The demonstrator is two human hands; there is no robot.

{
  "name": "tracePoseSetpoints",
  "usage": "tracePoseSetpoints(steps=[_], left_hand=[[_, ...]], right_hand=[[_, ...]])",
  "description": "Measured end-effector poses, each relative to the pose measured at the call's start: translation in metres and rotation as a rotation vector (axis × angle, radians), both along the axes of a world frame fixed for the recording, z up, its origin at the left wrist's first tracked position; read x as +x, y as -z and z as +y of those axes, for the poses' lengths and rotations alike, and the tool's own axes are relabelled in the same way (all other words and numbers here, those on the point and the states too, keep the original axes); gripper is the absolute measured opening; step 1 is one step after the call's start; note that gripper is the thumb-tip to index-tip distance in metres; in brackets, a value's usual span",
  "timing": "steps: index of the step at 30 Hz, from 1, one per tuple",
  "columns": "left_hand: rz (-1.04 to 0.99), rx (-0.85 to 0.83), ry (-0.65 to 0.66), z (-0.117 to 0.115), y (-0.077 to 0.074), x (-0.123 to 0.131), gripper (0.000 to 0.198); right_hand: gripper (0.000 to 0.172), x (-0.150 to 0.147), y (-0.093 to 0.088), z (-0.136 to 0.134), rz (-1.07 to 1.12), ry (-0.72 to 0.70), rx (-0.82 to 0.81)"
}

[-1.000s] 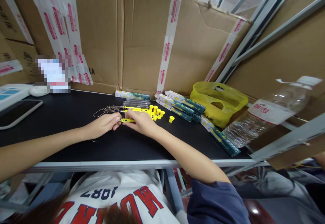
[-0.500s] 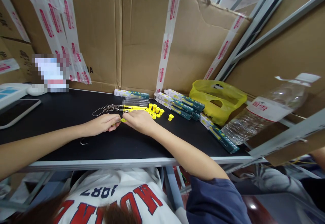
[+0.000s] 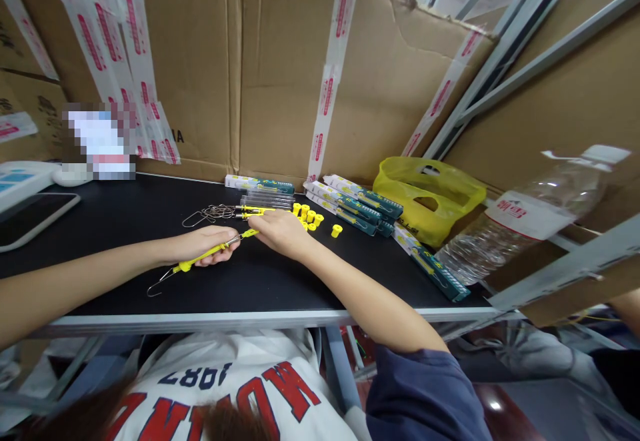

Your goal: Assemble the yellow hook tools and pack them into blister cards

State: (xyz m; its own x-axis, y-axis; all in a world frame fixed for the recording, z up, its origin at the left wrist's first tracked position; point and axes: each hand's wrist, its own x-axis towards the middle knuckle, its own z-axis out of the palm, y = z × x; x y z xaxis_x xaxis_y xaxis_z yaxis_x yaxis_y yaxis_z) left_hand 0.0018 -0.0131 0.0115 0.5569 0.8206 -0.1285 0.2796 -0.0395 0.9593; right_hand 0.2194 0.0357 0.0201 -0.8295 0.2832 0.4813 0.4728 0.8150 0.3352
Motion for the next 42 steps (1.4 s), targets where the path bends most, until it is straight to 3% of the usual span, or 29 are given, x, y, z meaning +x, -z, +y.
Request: tracePoseSetpoints(steps=[4,8,11,13,20,27,33,42], left_hand=[[-0.014,-0.004,0.041,0.0,0.0,0.0,0.033],[-0.015,-0.025,0.075,-0.001,-0.004,0.002,0.031],[-0.024,-0.069,0.081,-0.001,-0.005,0.003,0.032],[-0.074,-0.093,0.045,0.0,-0.004,0.004,0.029],[-0.273,-0.078,-0.251,0.007,-0.001,0.004,0.02],[-0.278,-0.016,-0.322,0.01,0.001,0.001,0.018],[-0.301,0.055,-0.433,0.012,-0.001,-0.001,0.024],[-0.357,0.115,-0.473,0.014,-0.001,-0.006,0.026]], right_hand=[[0.016,0.004,0.0,0.003,0.094,0.005,-0.064],[0.004,0.003,0.006,0.006,0.286,0.006,-0.331],[0.009,0.001,0.011,0.009,0.383,0.026,-0.512],[0.013,0.001,0.012,0.012,0.411,0.05,-0.547],[0.013,0.017,0.006,0.031,0.418,0.263,-0.322],[0.014,0.021,-0.006,0.061,0.095,0.423,-0.158],[0.024,-0.001,-0.02,0.079,-0.187,0.429,-0.146],[0.029,-0.014,-0.021,0.086,-0.283,0.445,-0.173]])
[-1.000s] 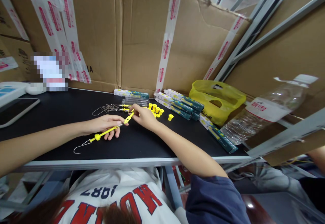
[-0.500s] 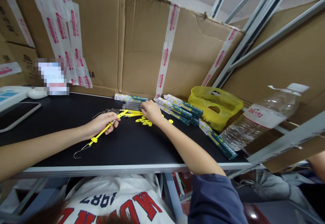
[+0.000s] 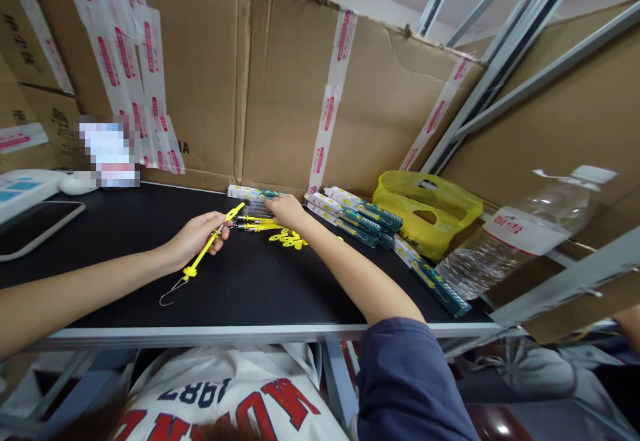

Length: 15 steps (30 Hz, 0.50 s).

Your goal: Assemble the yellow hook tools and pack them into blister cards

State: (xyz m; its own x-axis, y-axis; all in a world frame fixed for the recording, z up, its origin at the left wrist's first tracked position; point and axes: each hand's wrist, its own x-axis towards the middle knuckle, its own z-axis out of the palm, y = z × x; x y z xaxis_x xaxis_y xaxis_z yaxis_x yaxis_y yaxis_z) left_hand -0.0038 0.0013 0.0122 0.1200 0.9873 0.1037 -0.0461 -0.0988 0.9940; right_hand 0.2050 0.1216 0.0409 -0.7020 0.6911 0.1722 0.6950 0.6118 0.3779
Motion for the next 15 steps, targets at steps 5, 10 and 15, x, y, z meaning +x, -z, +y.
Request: tracePoseSetpoints(steps=[5,10,15], left_hand=[[0.0,-0.003,-0.005,0.001,0.002,0.001,0.025],[-0.012,0.008,0.009,0.001,0.001,0.001,0.024],[-0.005,0.011,0.016,0.0,0.0,0.001,0.024]], right_hand=[[0.046,-0.013,-0.002,0.0,-0.023,-0.105,0.007],[0.036,-0.037,-0.002,-0.002,-0.081,-0.216,0.008],[0.026,-0.052,-0.002,-0.003,-0.146,-0.207,0.051]])
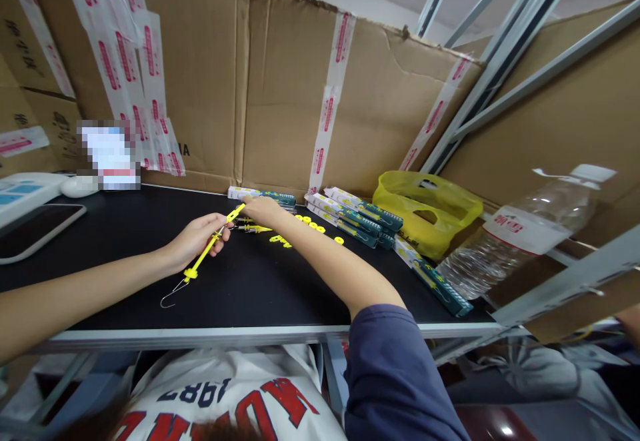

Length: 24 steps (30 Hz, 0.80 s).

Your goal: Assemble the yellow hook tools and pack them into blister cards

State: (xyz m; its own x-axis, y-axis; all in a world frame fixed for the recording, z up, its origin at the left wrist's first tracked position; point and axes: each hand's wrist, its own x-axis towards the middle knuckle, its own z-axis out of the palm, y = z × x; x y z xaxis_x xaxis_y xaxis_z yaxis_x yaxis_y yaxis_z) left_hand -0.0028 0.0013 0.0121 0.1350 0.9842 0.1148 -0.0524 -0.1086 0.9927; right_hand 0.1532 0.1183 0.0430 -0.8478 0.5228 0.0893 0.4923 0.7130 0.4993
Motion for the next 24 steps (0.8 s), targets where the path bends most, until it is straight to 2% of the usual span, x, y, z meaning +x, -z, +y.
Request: tracePoseSetpoints(steps=[8,11,14,18,20,22,24], left_hand=[[0.033,0.005,-0.011,0.0,0.0,0.001,0.023],[0.044,0.003,-0.014,-0.002,-0.001,0.001,0.023],[0.039,0.002,-0.01,-0.002,-0.001,0.002,0.021],[0.049,0.005,0.003,-0.001,0.0,0.003,0.02],[0.063,0.019,0.008,-0.001,0.0,0.004,0.02],[0.077,0.039,0.018,-0.003,-0.001,0.005,0.018],[0.101,0.052,0.035,-0.006,-0.002,0.006,0.017]], right_hand=[[0.022,-0.001,-0.006,-0.002,0.013,-0.009,0.015],[0.023,0.007,-0.019,-0.008,0.081,0.024,0.026],[0.02,0.02,-0.041,-0.018,0.198,-0.008,0.04],[0.011,0.045,-0.072,-0.036,0.536,-0.142,-0.048],[0.011,0.06,-0.078,-0.046,0.804,-0.212,-0.141],[0.012,0.076,-0.074,-0.053,1.095,-0.264,-0.239],[0.017,0.092,-0.061,-0.056,1.408,-0.265,-0.323]])
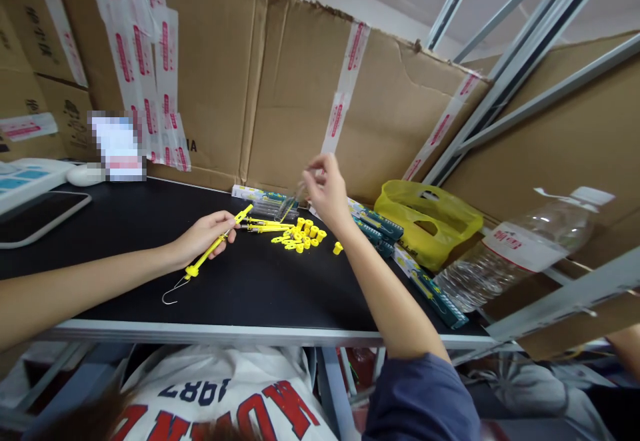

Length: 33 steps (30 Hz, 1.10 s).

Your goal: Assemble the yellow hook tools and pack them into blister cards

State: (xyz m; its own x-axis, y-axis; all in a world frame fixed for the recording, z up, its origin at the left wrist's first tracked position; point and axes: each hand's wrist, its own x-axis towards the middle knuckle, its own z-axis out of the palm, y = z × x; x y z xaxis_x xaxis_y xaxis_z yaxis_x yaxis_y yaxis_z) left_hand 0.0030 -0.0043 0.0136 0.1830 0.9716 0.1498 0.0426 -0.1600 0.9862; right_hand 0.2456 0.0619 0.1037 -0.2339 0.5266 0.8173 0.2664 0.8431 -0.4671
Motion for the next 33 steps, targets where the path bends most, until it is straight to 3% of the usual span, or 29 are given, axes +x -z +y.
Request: tracePoseSetpoints(steps=[4,6,9,27,33], left_hand=[[0.108,0.06,0.028,-0.005,-0.001,-0.001,0.015],[0.17,0.098,0.042,-0.006,-0.001,-0.002,0.016],[0.245,0.125,0.058,-0.006,-0.001,-0.002,0.017],[0.349,0.019,0.201,-0.008,0.0,-0.001,0.021],[0.329,-0.004,0.127,-0.011,-0.002,0.003,0.015]], right_hand=[[0.033,0.023,0.038,0.009,0.472,0.057,-0.287],[0.039,0.026,0.052,0.015,0.588,0.029,-0.448],[0.044,0.02,0.063,0.018,0.637,-0.084,-0.565],[0.044,-0.013,0.068,-0.014,0.511,-0.311,-0.63],[0.042,-0.012,0.066,-0.017,0.468,-0.286,-0.621]])
